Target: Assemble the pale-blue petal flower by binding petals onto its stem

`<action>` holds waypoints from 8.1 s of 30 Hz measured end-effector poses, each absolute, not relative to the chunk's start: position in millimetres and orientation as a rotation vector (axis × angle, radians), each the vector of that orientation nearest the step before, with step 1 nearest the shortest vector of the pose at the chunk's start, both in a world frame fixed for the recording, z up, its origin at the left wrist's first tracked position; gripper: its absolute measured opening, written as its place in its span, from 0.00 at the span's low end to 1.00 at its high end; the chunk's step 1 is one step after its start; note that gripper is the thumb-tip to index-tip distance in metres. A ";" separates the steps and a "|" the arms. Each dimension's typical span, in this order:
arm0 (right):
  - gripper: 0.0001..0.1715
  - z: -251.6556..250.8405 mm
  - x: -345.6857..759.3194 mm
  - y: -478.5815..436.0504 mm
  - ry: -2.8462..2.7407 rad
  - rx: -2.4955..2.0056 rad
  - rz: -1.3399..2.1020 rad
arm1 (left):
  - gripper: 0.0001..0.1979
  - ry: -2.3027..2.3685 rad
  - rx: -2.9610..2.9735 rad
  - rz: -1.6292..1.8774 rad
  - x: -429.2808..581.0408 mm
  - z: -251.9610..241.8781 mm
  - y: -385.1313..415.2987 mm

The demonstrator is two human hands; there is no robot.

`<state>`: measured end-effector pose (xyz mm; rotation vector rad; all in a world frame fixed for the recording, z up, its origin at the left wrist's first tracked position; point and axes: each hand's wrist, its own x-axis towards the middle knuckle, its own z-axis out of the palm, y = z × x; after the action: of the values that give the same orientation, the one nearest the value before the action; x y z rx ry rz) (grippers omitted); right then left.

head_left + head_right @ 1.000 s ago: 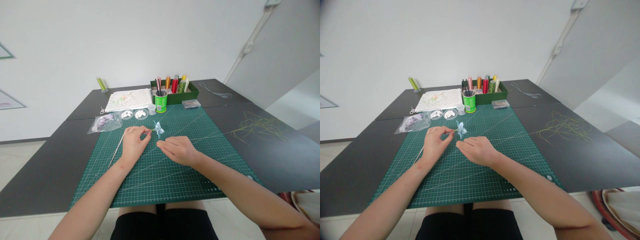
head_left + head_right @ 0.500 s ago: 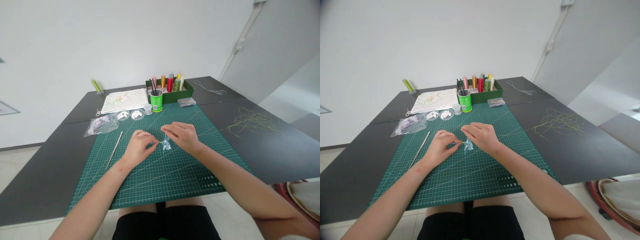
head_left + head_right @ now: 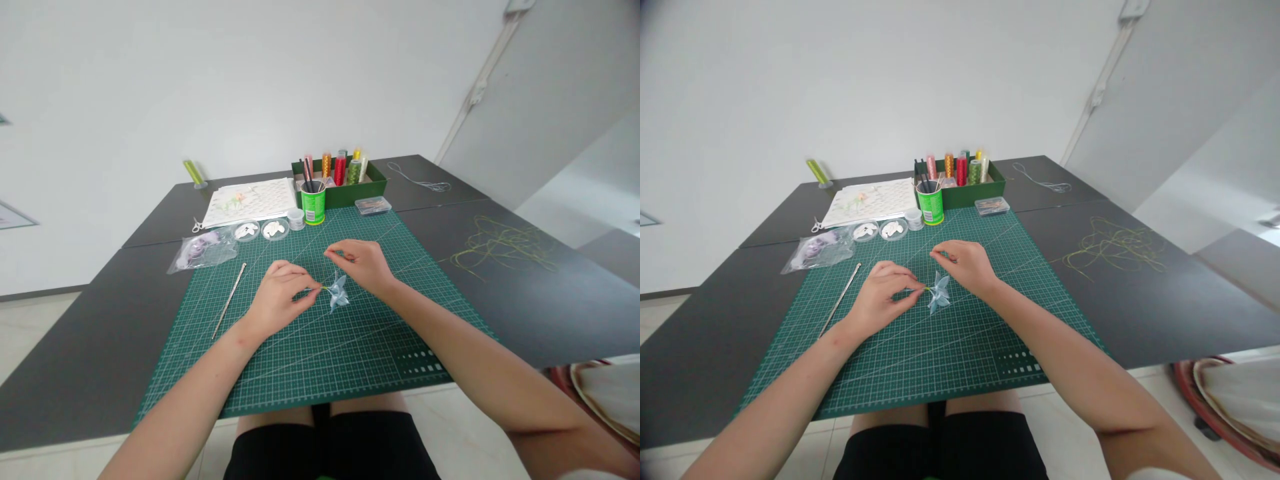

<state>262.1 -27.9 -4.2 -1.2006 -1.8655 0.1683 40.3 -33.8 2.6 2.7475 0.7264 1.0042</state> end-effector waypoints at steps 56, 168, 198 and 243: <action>0.14 5.1 256.6 -42.5 -1.989 -1.218 0.148 | 0.04 0.872 2.597 0.716 42.2 -1.7 -30.9; 0.17 -5.2 213.9 -54.6 -0.846 -0.855 1.567 | 0.15 0.779 1.078 0.796 55.0 -2.9 -35.9; 0.18 -6.0 214.7 -53.0 -0.930 -0.938 1.364 | 0.12 0.967 1.598 0.917 52.8 -2.3 -39.8; 0.19 -2.3 219.9 -53.7 -1.041 -0.820 1.541 | 0.15 0.776 1.020 0.658 45.8 8.1 -32.5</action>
<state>219.9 -53.7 -2.3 -0.8200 -1.0407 1.5415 45.8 -32.5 8.1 1.0196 0.7764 0.6582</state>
